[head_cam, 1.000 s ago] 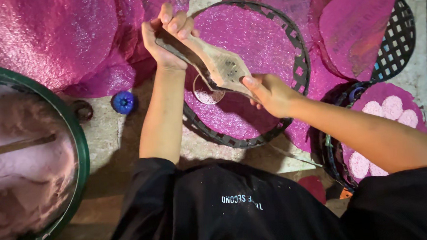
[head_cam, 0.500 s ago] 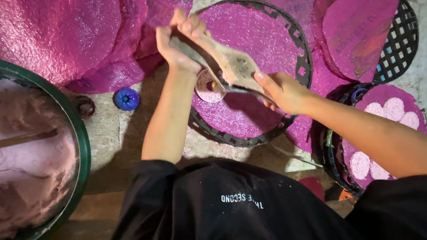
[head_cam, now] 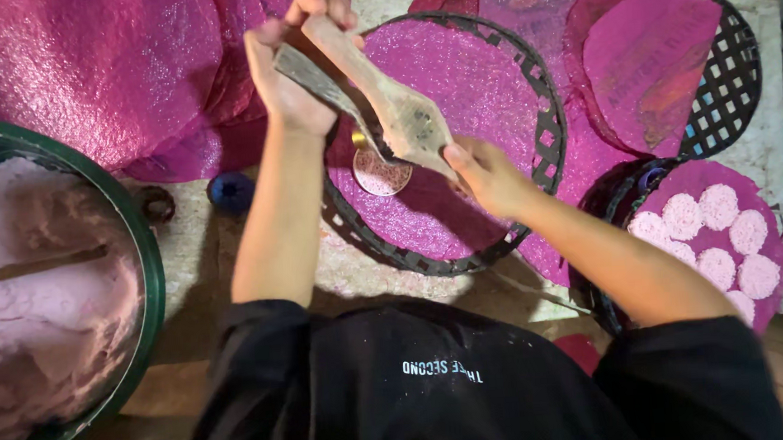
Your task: The person uses a wooden tool to scoop pink cotton candy from a green basin and places it into a circular mold. They then use a metal ring to press and shape the candy into small discs, arranging them on a pink tray. The process is repeated to fill the tray with shaped cotton candy discs.
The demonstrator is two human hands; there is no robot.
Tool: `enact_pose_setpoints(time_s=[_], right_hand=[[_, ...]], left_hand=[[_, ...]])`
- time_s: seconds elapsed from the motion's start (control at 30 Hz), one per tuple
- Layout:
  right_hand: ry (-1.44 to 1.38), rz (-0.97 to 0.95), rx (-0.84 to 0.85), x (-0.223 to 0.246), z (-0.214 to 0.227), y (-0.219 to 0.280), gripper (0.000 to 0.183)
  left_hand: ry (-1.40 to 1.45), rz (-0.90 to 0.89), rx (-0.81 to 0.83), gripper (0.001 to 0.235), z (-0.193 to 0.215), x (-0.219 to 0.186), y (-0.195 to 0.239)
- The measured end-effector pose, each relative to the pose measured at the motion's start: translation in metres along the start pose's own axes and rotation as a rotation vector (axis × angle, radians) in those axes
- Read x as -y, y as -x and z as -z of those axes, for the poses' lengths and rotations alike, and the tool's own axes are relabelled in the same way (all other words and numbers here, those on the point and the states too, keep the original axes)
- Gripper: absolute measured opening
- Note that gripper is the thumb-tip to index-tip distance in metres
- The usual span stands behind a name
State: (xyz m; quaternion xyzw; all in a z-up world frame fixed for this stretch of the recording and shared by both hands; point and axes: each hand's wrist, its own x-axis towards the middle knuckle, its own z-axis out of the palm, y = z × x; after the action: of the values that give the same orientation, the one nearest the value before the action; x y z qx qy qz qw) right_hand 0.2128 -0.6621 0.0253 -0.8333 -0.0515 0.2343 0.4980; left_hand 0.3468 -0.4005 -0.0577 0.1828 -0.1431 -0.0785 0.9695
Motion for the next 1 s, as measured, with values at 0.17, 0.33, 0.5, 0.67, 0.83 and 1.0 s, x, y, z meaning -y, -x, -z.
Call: enact_pose_setpoints(time_s=[0.17,0.33,0.5,0.67,0.83,1.0], right_hand=[[-0.226,0.190,-0.056,-0.021,-0.002,0.037,0.080],[-0.532,0.275,-0.161,-0.038,-0.002,0.057,0.089],[-0.569,0.278,-0.285,-0.046,0.001,0.076,0.102],[-0.620,0.256,-0.418,-0.058,0.003,0.097,0.110],[-0.714,0.252,-0.455,-0.067,-0.003,0.106,0.108],[-0.632,0.263,-0.514,-0.074,-0.009,0.121,0.109]], left_hand=[[-0.805,0.274,-0.125,0.082,-0.017,-0.008,0.050],[-1.839,0.618,0.271,0.124,-0.053,0.011,0.098],[-1.881,0.399,0.340,0.117,-0.064,0.006,0.098],[-1.931,0.302,0.309,0.114,-0.044,0.015,0.062],[-2.007,0.121,-0.038,0.088,0.034,0.022,0.019],[-0.741,0.257,-0.465,0.056,0.091,0.032,0.056]])
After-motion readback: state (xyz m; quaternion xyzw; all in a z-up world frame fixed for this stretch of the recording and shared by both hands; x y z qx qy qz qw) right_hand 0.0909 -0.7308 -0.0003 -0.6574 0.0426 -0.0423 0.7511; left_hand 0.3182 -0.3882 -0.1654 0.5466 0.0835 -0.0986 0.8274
